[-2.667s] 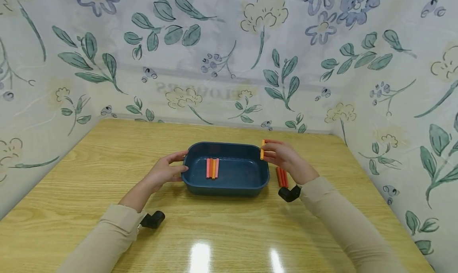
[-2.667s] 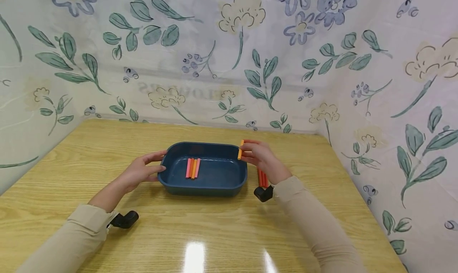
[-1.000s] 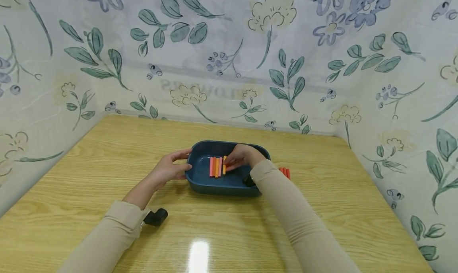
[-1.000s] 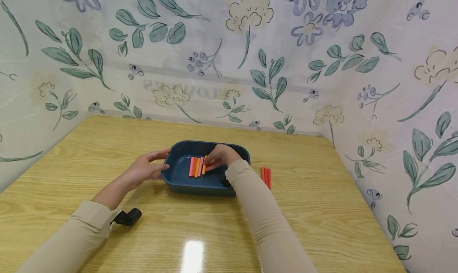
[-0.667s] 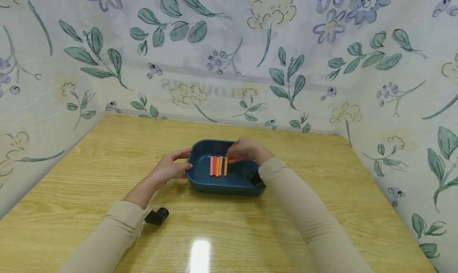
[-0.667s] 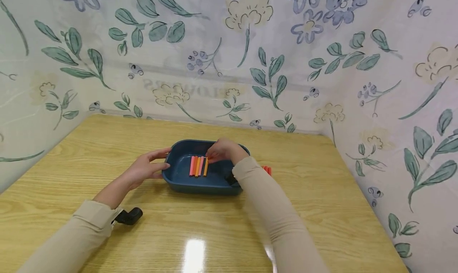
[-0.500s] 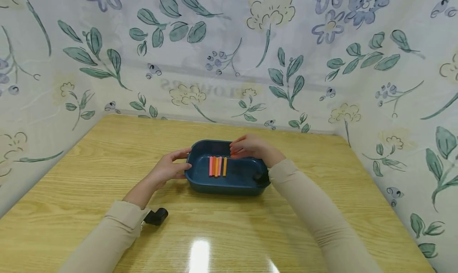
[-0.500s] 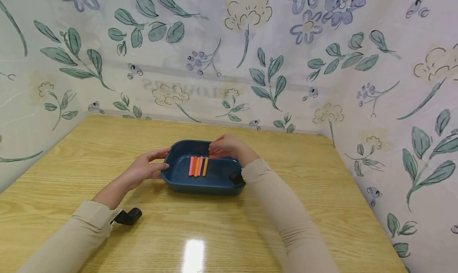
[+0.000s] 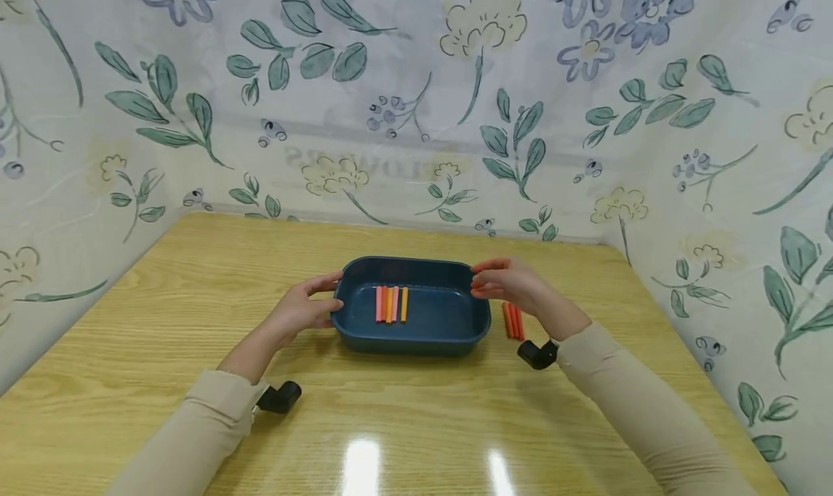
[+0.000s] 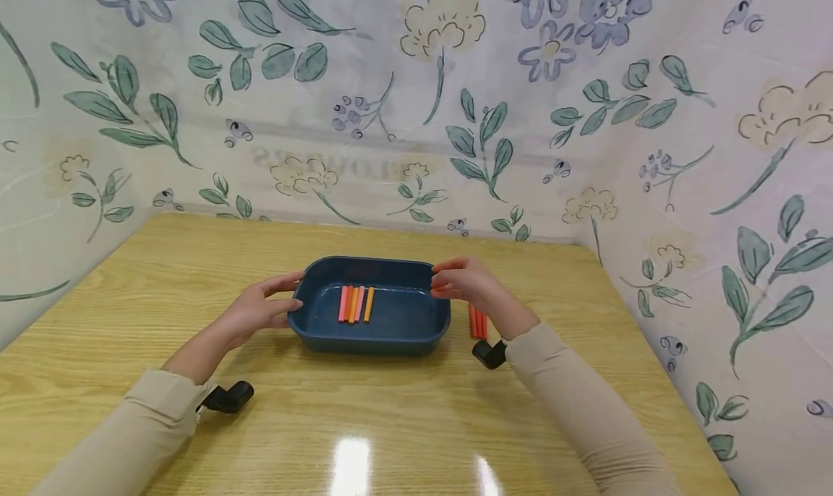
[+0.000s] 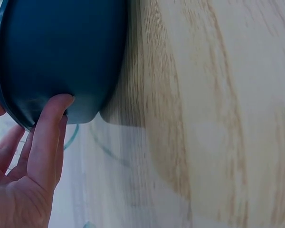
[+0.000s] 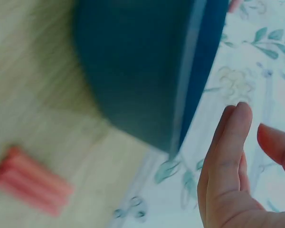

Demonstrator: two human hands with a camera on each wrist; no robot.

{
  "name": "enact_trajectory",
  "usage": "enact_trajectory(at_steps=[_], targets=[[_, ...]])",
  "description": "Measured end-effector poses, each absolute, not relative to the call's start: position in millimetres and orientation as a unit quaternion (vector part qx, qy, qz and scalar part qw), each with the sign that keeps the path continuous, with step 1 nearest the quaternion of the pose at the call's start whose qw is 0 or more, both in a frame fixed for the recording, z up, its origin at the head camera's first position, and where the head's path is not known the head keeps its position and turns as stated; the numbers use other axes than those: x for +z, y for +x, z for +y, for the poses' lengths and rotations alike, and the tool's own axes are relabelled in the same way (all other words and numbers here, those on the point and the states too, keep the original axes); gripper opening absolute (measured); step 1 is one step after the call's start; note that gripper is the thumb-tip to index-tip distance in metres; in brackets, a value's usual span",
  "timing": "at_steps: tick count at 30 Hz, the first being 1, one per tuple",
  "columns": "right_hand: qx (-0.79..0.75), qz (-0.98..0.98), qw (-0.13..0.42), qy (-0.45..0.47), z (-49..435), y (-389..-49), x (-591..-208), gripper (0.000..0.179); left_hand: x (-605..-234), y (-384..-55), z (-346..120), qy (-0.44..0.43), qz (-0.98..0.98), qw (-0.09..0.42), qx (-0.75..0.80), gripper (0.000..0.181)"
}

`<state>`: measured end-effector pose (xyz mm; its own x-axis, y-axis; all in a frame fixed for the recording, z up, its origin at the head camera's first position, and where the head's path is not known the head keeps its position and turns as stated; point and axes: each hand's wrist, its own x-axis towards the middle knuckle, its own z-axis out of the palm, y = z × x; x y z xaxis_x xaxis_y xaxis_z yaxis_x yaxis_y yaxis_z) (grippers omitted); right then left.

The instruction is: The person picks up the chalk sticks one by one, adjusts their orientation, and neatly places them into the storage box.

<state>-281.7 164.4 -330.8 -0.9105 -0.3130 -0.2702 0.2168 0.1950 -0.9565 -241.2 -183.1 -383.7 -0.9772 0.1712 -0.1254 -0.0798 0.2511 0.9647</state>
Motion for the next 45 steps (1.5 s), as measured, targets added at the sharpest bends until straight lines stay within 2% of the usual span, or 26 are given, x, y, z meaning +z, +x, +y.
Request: enact_trajectory(at_steps=[7,17,21,27,31,39,45], targets=[[-0.630,0.757,0.175,-0.002,200.7,-270.7,-354.1,0.041,-384.1,-241.9,-185.1,0.022,0.784,0.103,0.611,0.060],[-0.593,0.790,0.153,0.012,229.9,-264.6,-382.0,0.050,-386.9,-241.2,-186.0,0.014,0.784,0.101,0.612,0.060],[-0.580,0.796,0.174,0.019,237.1,-268.6,-389.8,0.057,-387.0,-241.4,-185.6,0.019,0.783,0.101,0.614,0.060],[-0.542,0.807,0.234,0.005,243.8,-275.2,-399.2,0.068,-385.7,-241.5,-183.6,0.023,0.782,0.102,0.614,0.060],[-0.530,0.813,0.243,0.002,245.3,-278.1,-401.8,0.070,-385.6,-241.2,-183.2,0.022,0.782,0.102,0.614,0.060],[-0.552,0.811,0.195,-0.001,244.3,-276.8,-400.3,0.060,-384.1,-241.3,-182.1,0.025,0.785,0.099,0.612,0.060],[-0.608,0.777,0.151,0.060,239.3,-277.9,-391.6,0.058,-383.7,-242.1,-181.8,0.020,0.785,0.101,0.611,0.060]])
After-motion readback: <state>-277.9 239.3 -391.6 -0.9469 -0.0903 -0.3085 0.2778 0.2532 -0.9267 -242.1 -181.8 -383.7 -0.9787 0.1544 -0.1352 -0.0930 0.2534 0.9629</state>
